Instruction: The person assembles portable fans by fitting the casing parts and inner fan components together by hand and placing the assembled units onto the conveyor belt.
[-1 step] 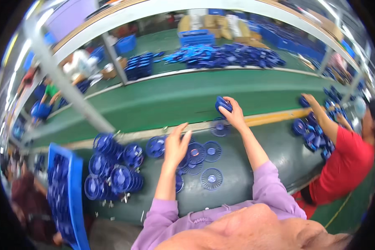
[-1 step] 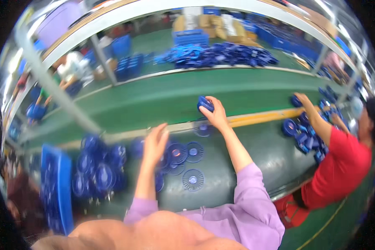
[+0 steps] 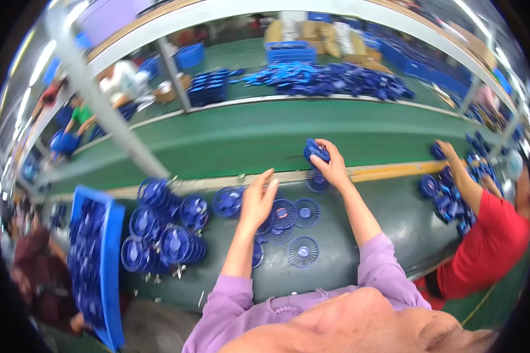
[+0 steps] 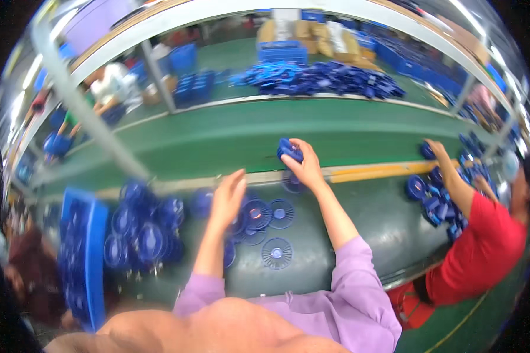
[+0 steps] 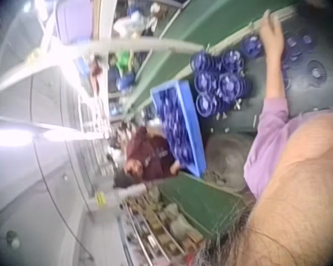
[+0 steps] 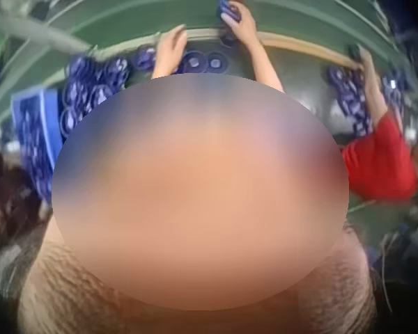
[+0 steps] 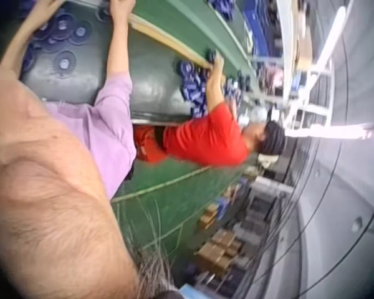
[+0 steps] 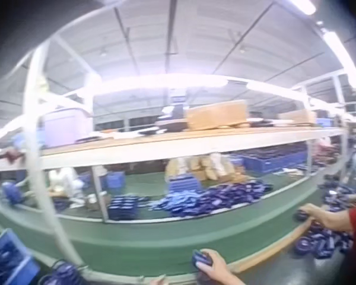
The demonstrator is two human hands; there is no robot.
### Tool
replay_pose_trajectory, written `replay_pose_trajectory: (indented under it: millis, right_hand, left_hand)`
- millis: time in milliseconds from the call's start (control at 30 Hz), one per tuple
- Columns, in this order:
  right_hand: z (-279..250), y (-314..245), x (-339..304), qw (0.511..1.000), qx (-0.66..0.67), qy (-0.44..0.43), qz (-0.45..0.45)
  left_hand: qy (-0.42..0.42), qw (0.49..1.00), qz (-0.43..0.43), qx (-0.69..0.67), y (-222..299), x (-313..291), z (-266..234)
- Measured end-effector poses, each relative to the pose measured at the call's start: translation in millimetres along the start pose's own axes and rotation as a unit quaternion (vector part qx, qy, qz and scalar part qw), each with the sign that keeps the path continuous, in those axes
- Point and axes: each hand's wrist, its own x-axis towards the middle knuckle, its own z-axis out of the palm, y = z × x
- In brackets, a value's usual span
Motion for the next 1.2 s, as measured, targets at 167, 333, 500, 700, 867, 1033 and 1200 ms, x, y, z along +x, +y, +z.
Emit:
replay_pose_trajectory:
  millis: [167,333,500,700,867,1033,1200]
  right_hand:
    - [76.6,-86.7,-37.8,0.973,0.007,-0.128,-0.192]
    - [88.4,-98.0,-37.7,0.947,0.030,-0.163,-0.275]
    - [86.3,-96.7,-41.0,0.954,0.043,-0.166,-0.248]
    - [76.0,-108.5,-44.7,0.962,0.100,-0.233,-0.100]
    - [99.6,-87.5,-59.3,0.910,0.337,-0.243,0.004]
    - [94.8,-104.6,-53.0,0.918,0.343,-0.199,-0.024]
    - [89.8,-108.4,-53.8,0.867,0.431,-0.239,0.067]
  left_hand:
    - [-0.085,0.764,-0.196,-0.609,-41.7,3.0,0.5]
    - [-0.020,0.645,-0.195,-0.738,-45.0,4.3,-11.6]
    - [0.091,0.674,-0.233,-0.695,-34.4,6.0,-13.9]
    - [0.242,0.847,-0.082,-0.467,-4.6,-4.6,-3.9]
    - [0.262,0.934,0.075,-0.232,5.1,-11.2,0.6]
    - [0.270,0.946,0.141,-0.115,11.3,-15.0,2.3]
    - [0.261,0.948,0.180,-0.036,12.3,-14.3,-0.7]
